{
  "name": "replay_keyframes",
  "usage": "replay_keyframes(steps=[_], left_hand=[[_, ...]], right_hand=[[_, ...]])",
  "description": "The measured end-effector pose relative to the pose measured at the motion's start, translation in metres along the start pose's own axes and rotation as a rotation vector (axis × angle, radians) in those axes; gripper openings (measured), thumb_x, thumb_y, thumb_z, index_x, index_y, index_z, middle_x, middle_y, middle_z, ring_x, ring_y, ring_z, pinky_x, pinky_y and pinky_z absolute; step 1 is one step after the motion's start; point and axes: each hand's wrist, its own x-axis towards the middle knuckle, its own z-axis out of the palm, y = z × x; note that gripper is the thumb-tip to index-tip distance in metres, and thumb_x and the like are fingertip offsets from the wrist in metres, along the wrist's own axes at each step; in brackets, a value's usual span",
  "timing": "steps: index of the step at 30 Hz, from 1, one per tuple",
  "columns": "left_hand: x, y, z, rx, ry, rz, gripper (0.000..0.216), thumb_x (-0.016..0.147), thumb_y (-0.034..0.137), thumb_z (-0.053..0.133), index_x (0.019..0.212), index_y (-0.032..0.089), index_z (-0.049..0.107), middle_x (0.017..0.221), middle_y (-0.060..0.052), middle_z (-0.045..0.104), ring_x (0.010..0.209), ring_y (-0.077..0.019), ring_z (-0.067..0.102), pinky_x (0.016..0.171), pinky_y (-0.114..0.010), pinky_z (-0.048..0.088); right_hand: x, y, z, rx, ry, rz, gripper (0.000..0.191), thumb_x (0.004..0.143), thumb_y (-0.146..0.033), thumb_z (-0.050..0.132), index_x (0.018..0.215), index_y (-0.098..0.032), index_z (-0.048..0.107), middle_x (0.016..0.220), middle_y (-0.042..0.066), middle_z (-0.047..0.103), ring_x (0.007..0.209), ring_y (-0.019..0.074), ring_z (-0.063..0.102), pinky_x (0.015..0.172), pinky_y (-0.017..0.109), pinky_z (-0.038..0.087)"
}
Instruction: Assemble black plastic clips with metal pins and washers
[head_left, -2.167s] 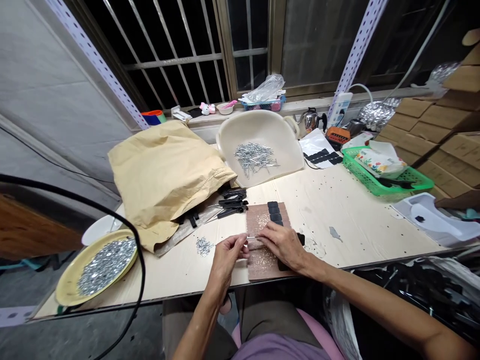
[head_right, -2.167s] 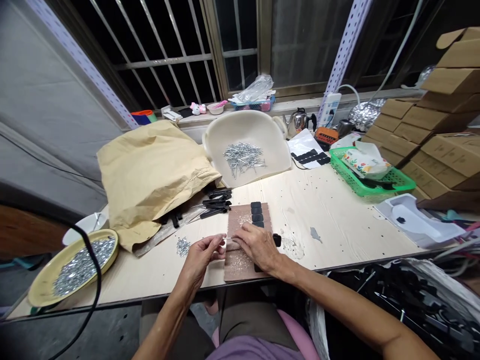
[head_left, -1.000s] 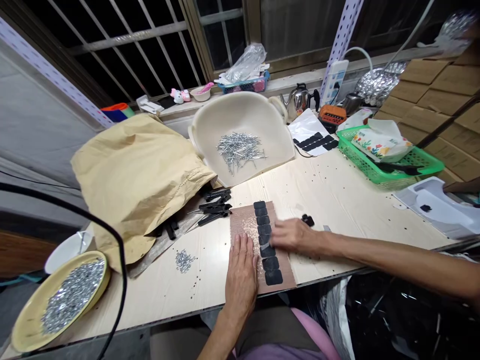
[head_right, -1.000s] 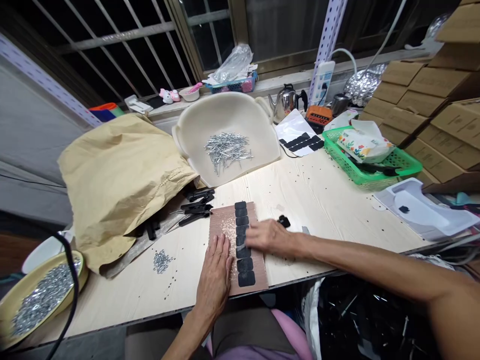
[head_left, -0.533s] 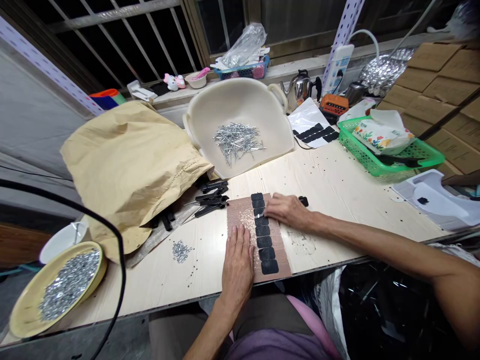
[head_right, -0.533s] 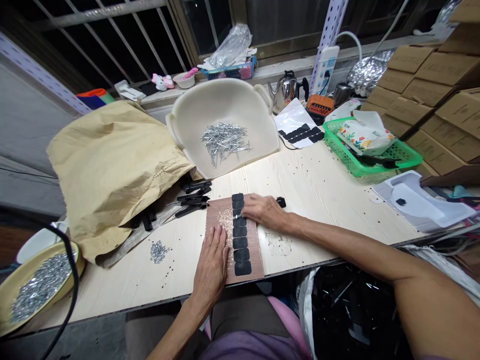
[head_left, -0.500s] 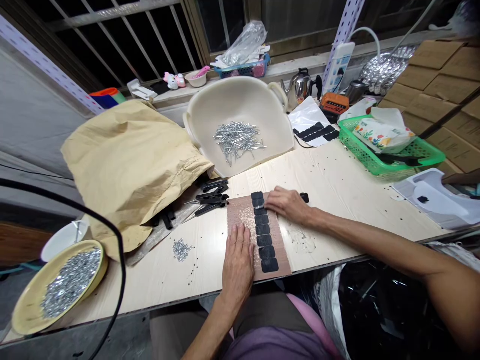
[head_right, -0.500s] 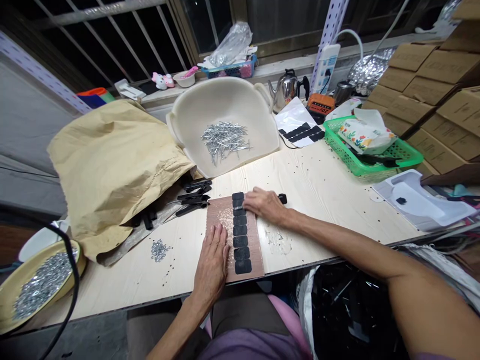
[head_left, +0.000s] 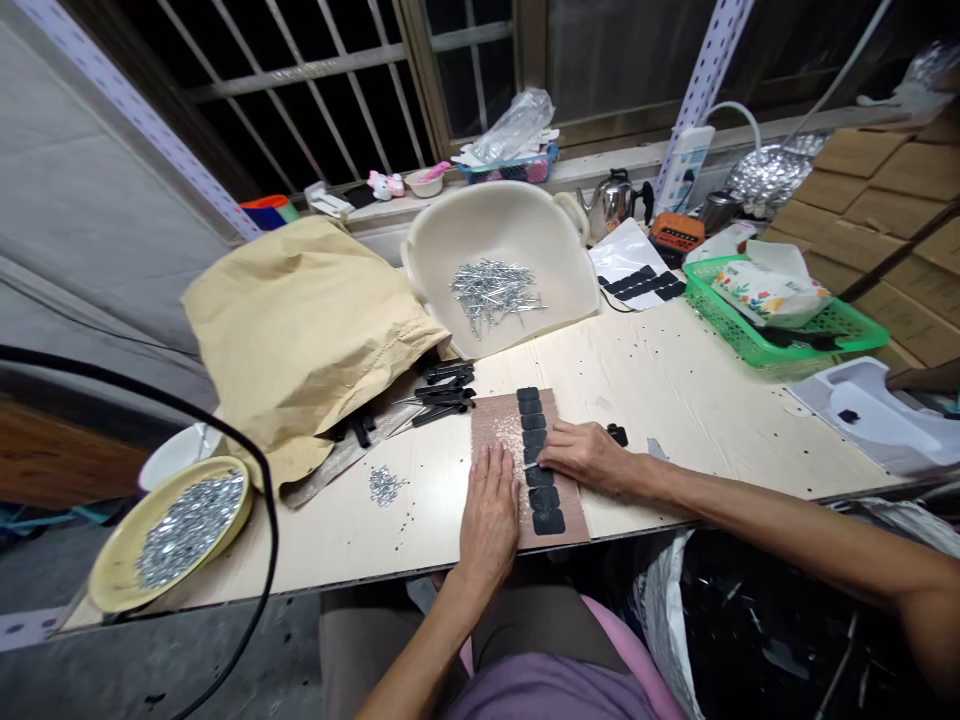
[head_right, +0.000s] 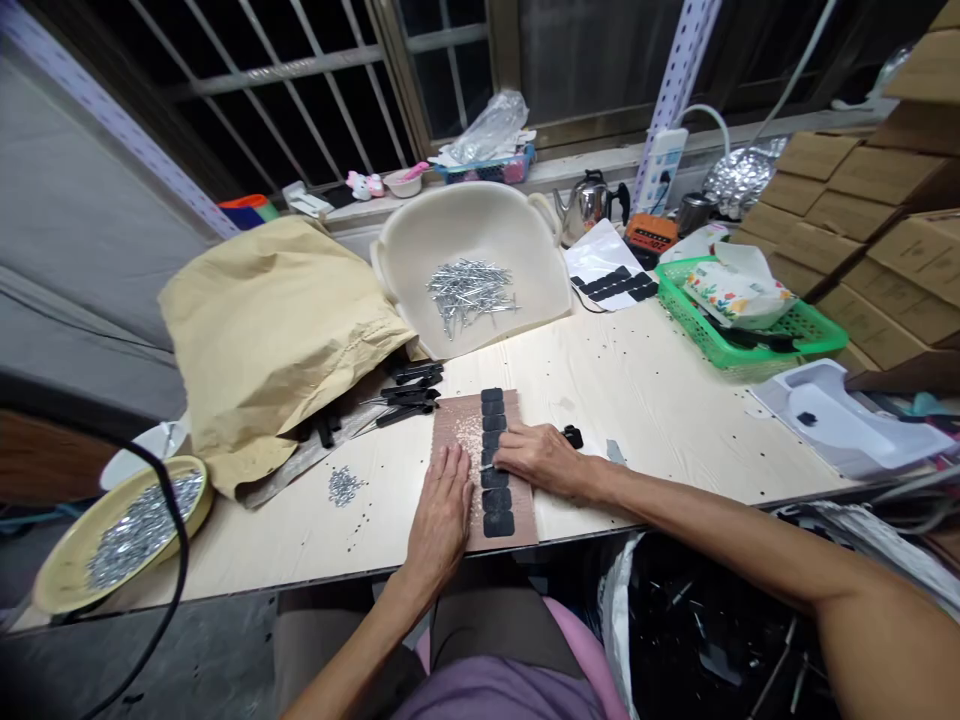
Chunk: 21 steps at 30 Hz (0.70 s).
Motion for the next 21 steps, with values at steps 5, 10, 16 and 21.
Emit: replay_keyframes(steps=[5,10,16,21], left_hand=[[-0.003,0.005,-0.004,0.027,-0.034,-0.015,0.041,0.094,0.019,0.033,0.132,0.006,0.041,0.141,-0.017,0.041,0.136,-0.0274,0.024,0.107,-0.047,0.036],[-0.006,0.007,-0.006,0.01,-0.032,-0.038,0.042,0.093,0.019,0.033,0.132,0.006,0.04,0.142,-0.018,0.038,0.136,-0.0283,0.024,0.106,-0.049,0.037],[-0.009,0.008,-0.012,-0.076,0.012,-0.032,0.041,0.093,0.02,0.035,0.131,0.006,0.041,0.141,-0.018,0.04,0.135,-0.0282,0.028,0.105,-0.048,0.038],[-0.02,-0.003,-0.04,-0.185,0.066,-0.017,0.037,0.091,0.017,0.038,0.127,0.012,0.048,0.143,-0.014,0.038,0.137,-0.0255,0.026,0.106,-0.045,0.038]], right_hand=[[-0.037,0.016,-0.013,0.004,0.154,0.263,0.026,0.093,-0.031,0.042,0.094,-0.018,0.064,0.087,0.006,0.064,0.082,0.0162,0.056,0.069,0.028,0.044],[-0.084,0.053,-0.015,-0.243,0.069,0.463,0.031,0.092,-0.041,0.042,0.088,-0.025,0.068,0.089,0.007,0.065,0.083,0.021,0.059,0.058,0.031,0.042],[-0.02,0.034,-0.031,-0.386,0.131,0.342,0.03,0.091,-0.039,0.045,0.093,-0.021,0.068,0.093,0.007,0.066,0.086,0.0226,0.054,0.073,0.035,0.04],[0.104,-0.008,-0.005,-0.257,0.167,0.126,0.028,0.094,-0.03,0.042,0.091,-0.018,0.067,0.089,0.007,0.067,0.084,0.0193,0.051,0.074,0.032,0.036]])
